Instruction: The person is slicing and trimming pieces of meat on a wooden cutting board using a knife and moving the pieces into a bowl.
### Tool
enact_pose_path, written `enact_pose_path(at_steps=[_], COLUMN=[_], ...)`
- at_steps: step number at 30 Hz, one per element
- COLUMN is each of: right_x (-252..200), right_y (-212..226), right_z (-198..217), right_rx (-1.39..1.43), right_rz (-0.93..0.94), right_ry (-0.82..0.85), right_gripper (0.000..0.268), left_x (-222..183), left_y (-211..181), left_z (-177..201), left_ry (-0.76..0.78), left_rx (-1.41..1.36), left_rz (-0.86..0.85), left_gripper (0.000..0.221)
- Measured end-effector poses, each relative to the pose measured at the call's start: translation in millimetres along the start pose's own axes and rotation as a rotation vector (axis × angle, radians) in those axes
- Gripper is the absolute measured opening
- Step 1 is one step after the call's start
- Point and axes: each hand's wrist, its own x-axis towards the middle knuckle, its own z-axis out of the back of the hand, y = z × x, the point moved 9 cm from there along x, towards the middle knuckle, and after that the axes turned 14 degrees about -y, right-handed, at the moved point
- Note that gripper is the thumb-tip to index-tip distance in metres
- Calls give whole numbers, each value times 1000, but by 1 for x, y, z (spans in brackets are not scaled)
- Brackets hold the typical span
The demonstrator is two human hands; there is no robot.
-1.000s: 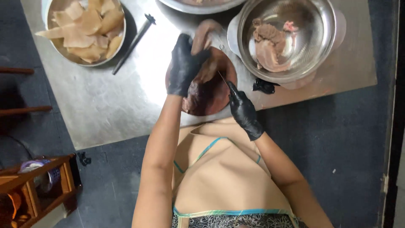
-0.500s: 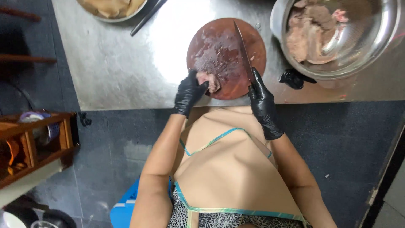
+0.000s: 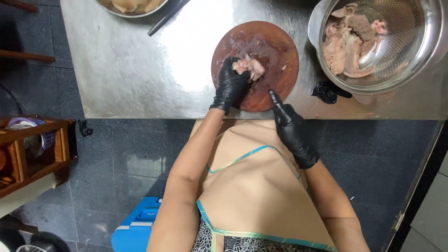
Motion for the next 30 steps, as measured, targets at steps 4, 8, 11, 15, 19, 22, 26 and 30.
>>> enact_pose_path(at_steps=[4, 8, 11, 15, 19, 22, 26, 30], right_x=[1, 12, -7, 6, 41, 24, 15, -7], right_y=[13, 39, 21, 0, 32, 12, -14, -55], right_z=[-4, -5, -39, -92, -91, -94, -65, -51], right_rx=[83, 94, -22, -94, 58, -69, 171, 222], right_rz=[18, -85, -25, -49, 34, 122, -393, -651], right_ry=[105, 322, 438, 527, 458, 447, 712, 611], right_gripper=[30, 42, 52, 57, 47, 45, 45, 48], left_x=[-16, -25, -39, -27, -17, 4, 22, -1], left_y=[-1, 18, -4, 23, 30, 15, -7, -14], left_z=[16, 24, 25, 11, 16, 40, 72, 43], left_ry=[-24, -212, -57, -54, -37, -81, 81, 220], left_rx=[-23, 32, 347, 369, 329, 43, -454, -474], left_rz=[-59, -363, -293, -380, -356, -363, -355, -386], left_gripper=[45, 76, 51, 45, 53, 44, 46, 44])
